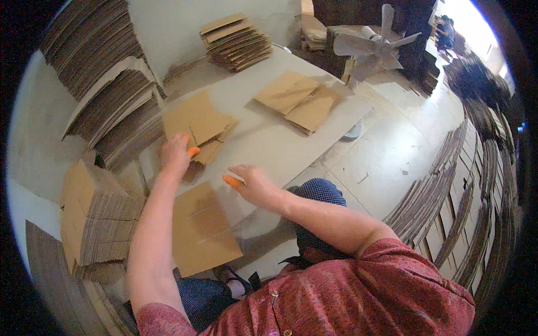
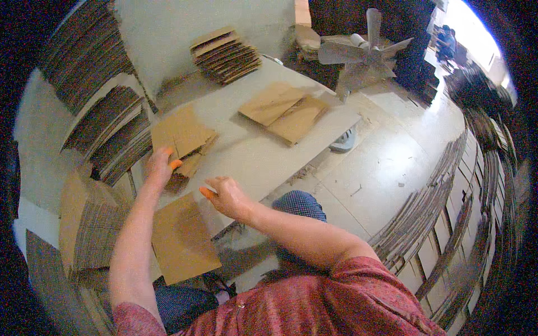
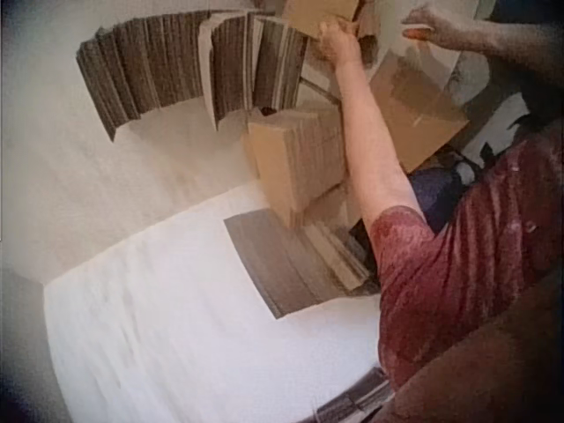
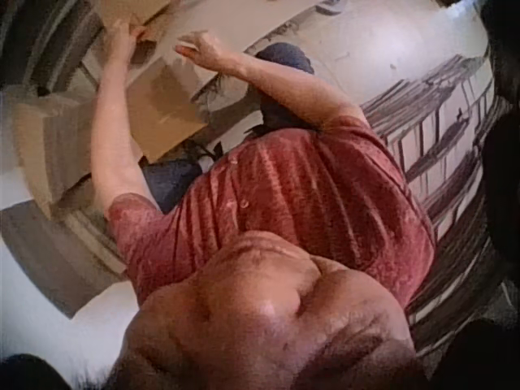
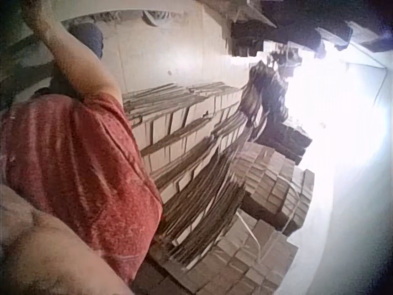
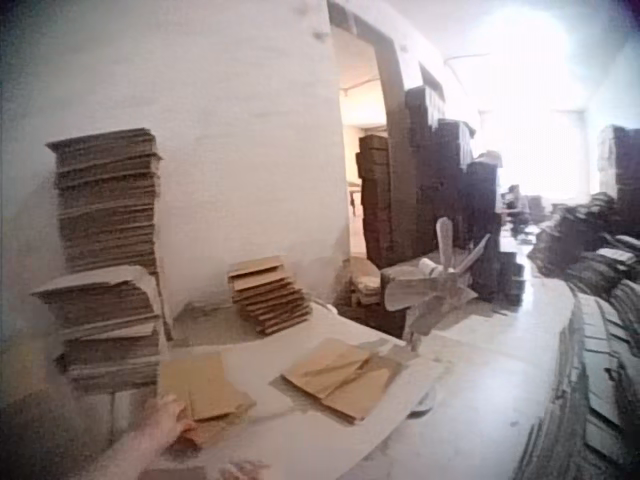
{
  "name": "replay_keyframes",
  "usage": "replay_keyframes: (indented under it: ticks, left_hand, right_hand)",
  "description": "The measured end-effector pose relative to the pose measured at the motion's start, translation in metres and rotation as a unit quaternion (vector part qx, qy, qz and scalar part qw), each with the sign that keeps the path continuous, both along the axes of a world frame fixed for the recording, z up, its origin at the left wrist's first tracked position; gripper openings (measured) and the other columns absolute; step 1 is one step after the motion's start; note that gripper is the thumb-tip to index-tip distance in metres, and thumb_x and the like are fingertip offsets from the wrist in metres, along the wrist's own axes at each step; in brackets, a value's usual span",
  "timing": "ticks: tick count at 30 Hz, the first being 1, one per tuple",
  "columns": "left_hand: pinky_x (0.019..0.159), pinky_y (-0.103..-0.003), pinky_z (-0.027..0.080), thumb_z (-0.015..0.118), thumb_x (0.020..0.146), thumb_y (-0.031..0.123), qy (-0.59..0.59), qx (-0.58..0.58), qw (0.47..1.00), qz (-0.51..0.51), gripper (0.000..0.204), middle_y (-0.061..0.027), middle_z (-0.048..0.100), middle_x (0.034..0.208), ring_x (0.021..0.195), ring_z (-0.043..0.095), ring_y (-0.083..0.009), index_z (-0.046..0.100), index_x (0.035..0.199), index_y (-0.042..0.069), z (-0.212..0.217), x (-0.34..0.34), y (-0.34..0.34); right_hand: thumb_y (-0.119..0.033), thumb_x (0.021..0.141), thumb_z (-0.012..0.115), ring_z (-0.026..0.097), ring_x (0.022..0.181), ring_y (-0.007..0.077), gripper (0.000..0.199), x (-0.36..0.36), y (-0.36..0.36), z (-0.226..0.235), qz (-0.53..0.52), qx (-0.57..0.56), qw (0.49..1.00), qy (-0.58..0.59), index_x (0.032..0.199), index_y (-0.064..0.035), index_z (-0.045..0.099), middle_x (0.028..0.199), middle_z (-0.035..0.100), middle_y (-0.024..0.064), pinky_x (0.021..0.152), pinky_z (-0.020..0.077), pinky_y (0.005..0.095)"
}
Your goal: The person assembles flat cardboard pieces into box shapes by folding along pre-scored lines and interlocking tabs. The person repeatedly picks up a flat piece, folds it into a box, and places it on a growing stack.
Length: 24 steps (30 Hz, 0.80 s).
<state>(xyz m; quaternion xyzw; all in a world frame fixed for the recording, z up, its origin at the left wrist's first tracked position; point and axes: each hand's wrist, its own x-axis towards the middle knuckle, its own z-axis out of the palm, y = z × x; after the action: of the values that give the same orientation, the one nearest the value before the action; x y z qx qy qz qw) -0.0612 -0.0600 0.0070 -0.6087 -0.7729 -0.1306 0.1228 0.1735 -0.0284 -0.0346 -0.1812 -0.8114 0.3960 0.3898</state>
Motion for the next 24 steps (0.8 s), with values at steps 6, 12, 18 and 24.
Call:
replay_keyframes:
  ticks: [6, 12, 18, 24]
  left_hand:
    - [0.069, -0.038, 0.045, 0.062, 0.078, 0.022, -0.086, -0.006, 0.996, 0.027, 0.027, -0.0157, 0.062, 0.092, 0.083, 0.059, -0.0309, 0.059, 0.095, 0.001, 0.007, -0.018, -0.021]
    - [0.07, -0.031, 0.046, 0.06, 0.08, 0.023, -0.169, -0.052, 0.984, 0.037, 0.024, -0.0149, 0.065, 0.088, 0.078, 0.062, -0.0245, 0.066, 0.095, 0.006, 0.034, -0.005, -0.011]
    - [0.065, -0.026, 0.046, 0.058, 0.082, 0.02, -0.283, -0.001, 0.958, 0.043, 0.023, -0.003, 0.066, 0.078, 0.073, 0.059, -0.0107, 0.065, 0.099, 0.006, 0.042, -0.021, -0.023]
    - [0.067, -0.029, 0.046, 0.056, 0.084, 0.019, -0.531, 0.103, 0.829, 0.139, 0.024, -0.0086, 0.067, 0.083, 0.074, 0.059, -0.0146, 0.065, 0.1, 0.003, 0.031, -0.032, -0.026]
  right_hand:
    - [-0.024, 0.087, 0.053, 0.057, 0.066, 0.0363, 0.027, -0.005, 0.005, 0.005, -0.012, -0.085, 0.996, -0.017, 0.085, 0.0025, 0.058, 0.076, 0.058, 0.0235, 0.06, 0.0434, 0.0434]
    - [-0.032, 0.088, 0.053, 0.047, 0.066, 0.0115, 0.035, -0.006, 0.012, -0.01, -0.016, -0.201, 0.979, 0.027, 0.094, 0.0017, 0.06, 0.072, 0.06, 0.0181, 0.061, 0.0424, 0.0338]
    - [-0.033, 0.086, 0.055, 0.048, 0.068, 0.0106, 0.038, -0.007, 0.015, -0.006, 0.02, -0.273, 0.962, 0.015, 0.098, 0.0026, 0.06, 0.073, 0.059, 0.0043, 0.063, 0.0416, 0.0271]
    - [-0.034, 0.083, 0.061, 0.052, 0.074, 0.0124, 0.048, -0.014, 0.002, 0.008, 0.075, -0.35, 0.931, 0.065, 0.111, 0.0047, 0.055, 0.085, 0.061, 0.0076, 0.067, 0.043, 0.0252]
